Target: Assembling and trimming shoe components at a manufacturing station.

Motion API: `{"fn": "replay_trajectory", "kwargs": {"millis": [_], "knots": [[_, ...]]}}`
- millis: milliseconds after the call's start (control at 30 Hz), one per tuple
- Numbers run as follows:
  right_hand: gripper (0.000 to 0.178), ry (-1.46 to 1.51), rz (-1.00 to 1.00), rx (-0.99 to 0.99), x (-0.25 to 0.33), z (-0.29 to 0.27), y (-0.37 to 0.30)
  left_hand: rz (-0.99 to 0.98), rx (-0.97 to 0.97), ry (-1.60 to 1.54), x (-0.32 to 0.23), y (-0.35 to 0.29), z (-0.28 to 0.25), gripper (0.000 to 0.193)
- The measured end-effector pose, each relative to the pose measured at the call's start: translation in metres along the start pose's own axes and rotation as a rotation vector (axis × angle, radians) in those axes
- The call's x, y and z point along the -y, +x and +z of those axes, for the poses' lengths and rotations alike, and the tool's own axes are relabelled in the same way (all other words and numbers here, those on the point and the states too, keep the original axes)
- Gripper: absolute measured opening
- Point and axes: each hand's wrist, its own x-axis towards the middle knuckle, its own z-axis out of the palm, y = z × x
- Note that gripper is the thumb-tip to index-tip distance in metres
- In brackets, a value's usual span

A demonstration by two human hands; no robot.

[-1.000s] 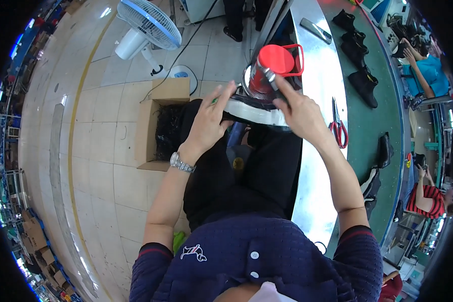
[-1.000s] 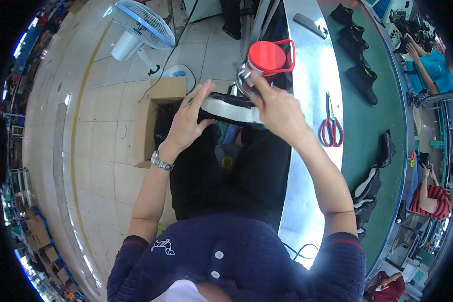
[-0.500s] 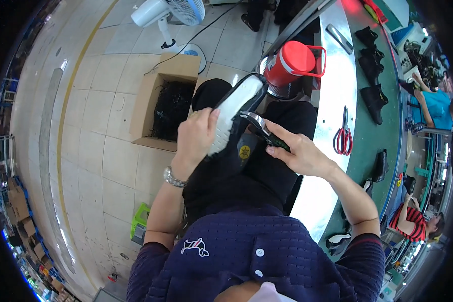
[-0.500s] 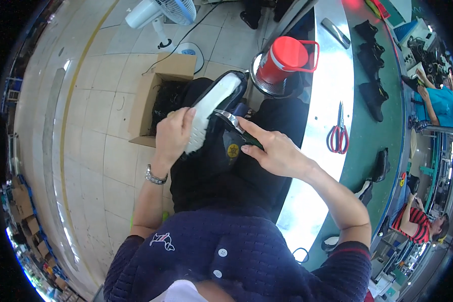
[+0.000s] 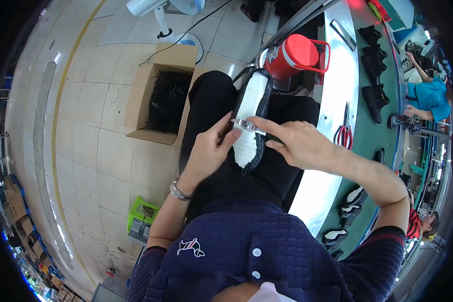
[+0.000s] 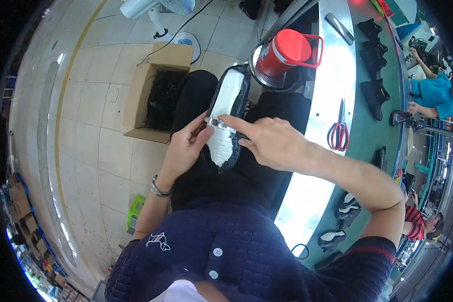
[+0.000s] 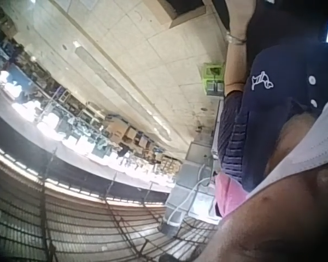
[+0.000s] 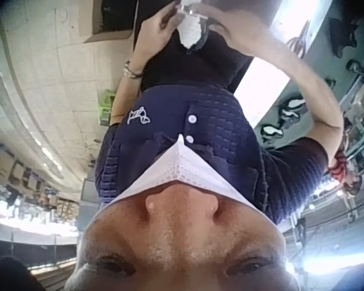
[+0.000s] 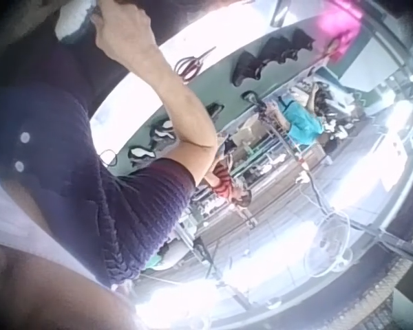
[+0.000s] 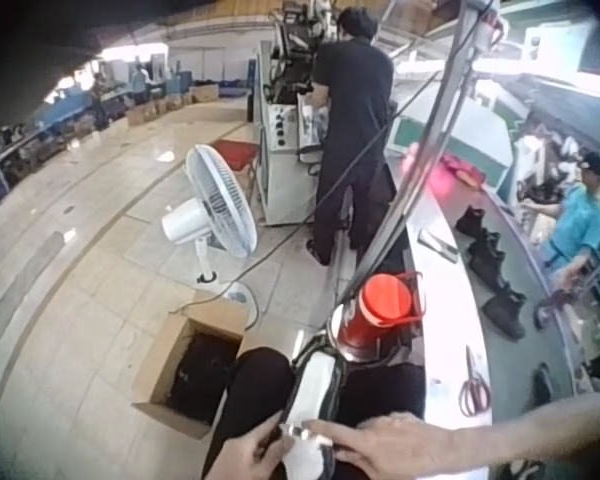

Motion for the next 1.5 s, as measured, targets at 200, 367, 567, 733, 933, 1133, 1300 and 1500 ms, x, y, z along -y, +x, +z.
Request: {"fn": "replay_trajectory", "kwargs": {"millis": [200, 367, 567, 733, 933, 1133, 1300, 1500], "knots": [[0.064, 0.051, 0.057, -0.052, 0.0, 0.013, -0.008, -0.373, 0.313, -1.328, 0.015, 0.039, 0.016, 0.058], [0.058, -0.081, -0.03, -0.002, -0.005, -0.017, -0.004, -0.359, 0.312, -1.118, 0.014, 0.047, 0.024, 0.078], [0.058, 0.045, -0.304, -0.493, -0.016, -0.051, 0.019, -0.342, 0.367, -1.039, 0.003, 0.051, 0.017, 0.078], [0.059, -0.389, -0.061, -0.149, -0.027, -0.051, 0.035, -0.338, 0.357, -1.022, 0.011, 0.052, 0.011, 0.075], [0.059, -0.171, -0.076, -0.25, -0.048, -0.01, 0.036, -0.366, 0.389, -1.05, 0.012, 0.052, 0.013, 0.076], [0.058, -0.071, -0.163, -0.378, -0.031, -0.019, 0.025, -0.41, 0.419, -1.01, 0.001, 0.055, 0.005, 0.077], [0.06, -0.255, -0.044, -0.163, -0.017, -0.043, 0.027, -0.464, 0.426, -1.03, 0.012, 0.06, -0.003, 0.083], [0.056, -0.083, -0.07, -0.222, -0.028, 0.006, 0.018, -0.39, 0.487, -0.928, 0.027, 0.051, 0.011, 0.091]]}}
